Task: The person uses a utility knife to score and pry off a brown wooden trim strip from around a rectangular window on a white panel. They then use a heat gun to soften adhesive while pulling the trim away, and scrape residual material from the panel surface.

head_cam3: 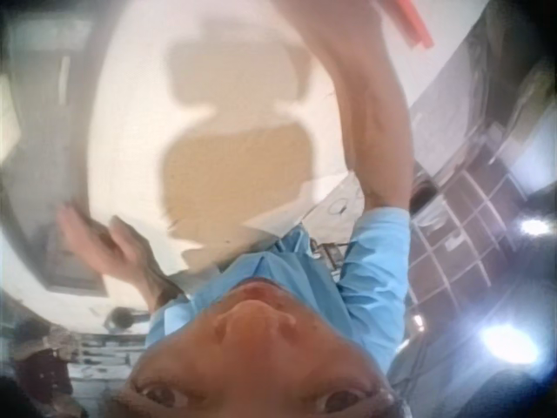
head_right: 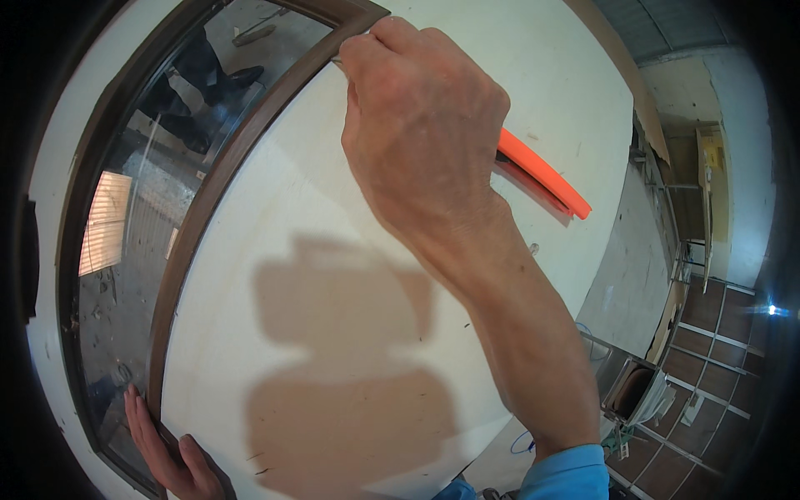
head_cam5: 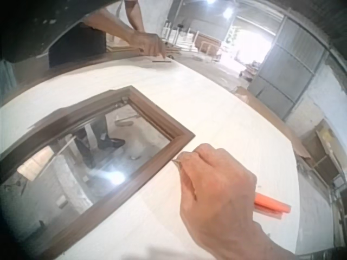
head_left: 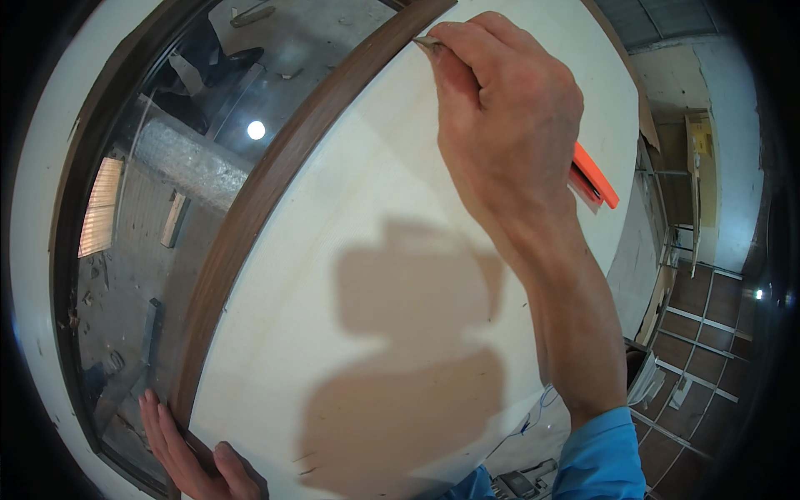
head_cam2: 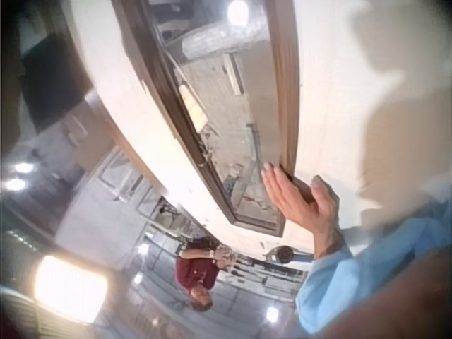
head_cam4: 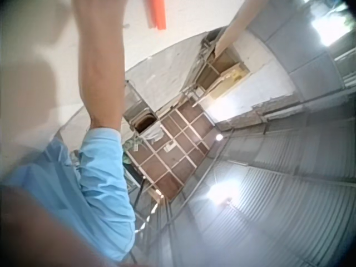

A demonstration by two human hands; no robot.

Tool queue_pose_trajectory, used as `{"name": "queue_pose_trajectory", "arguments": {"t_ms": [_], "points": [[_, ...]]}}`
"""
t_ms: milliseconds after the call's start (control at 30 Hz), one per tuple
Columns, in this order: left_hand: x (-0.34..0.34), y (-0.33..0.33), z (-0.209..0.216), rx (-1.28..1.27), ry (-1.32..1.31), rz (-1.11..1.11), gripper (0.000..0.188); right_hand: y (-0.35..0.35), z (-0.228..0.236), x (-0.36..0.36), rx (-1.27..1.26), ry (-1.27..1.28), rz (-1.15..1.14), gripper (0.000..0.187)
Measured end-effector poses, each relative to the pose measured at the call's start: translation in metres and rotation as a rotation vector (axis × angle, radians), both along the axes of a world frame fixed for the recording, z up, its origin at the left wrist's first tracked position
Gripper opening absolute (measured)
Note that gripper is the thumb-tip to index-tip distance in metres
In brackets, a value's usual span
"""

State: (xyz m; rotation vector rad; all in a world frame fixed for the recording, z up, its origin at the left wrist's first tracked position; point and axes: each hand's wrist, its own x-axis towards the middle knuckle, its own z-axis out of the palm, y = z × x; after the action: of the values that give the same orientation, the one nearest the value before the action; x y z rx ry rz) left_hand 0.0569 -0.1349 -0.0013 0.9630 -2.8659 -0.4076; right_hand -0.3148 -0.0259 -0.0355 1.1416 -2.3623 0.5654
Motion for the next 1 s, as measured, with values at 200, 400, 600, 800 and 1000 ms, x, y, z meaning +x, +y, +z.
{"name": "queue_pose_trajectory", "arguments": {"t_ms": [200,400,600,800,1000], "points": [[-0.001,-0.003,-0.003,0.004,0.026,-0.044,0.059,0.000,0.002,0.004,0.084,0.037,0.019,0.007],[0.003,-0.004,-0.007,0.037,0.099,-0.036,0.056,0.003,0.004,0.014,0.099,0.037,0.096,0.011],[0.005,-0.004,-0.007,-0.008,0.099,-0.044,0.056,0.004,0.010,0.019,0.050,-0.056,0.225,0.013],[0.007,-0.002,-0.006,0.003,0.063,0.013,0.057,0.000,0.017,0.004,-0.052,-0.305,0.161,0.006],[0.006,-0.002,-0.008,-0.006,0.063,0.020,0.057,0.001,0.010,-0.009,-0.061,-0.267,-0.048,0.006]]}}
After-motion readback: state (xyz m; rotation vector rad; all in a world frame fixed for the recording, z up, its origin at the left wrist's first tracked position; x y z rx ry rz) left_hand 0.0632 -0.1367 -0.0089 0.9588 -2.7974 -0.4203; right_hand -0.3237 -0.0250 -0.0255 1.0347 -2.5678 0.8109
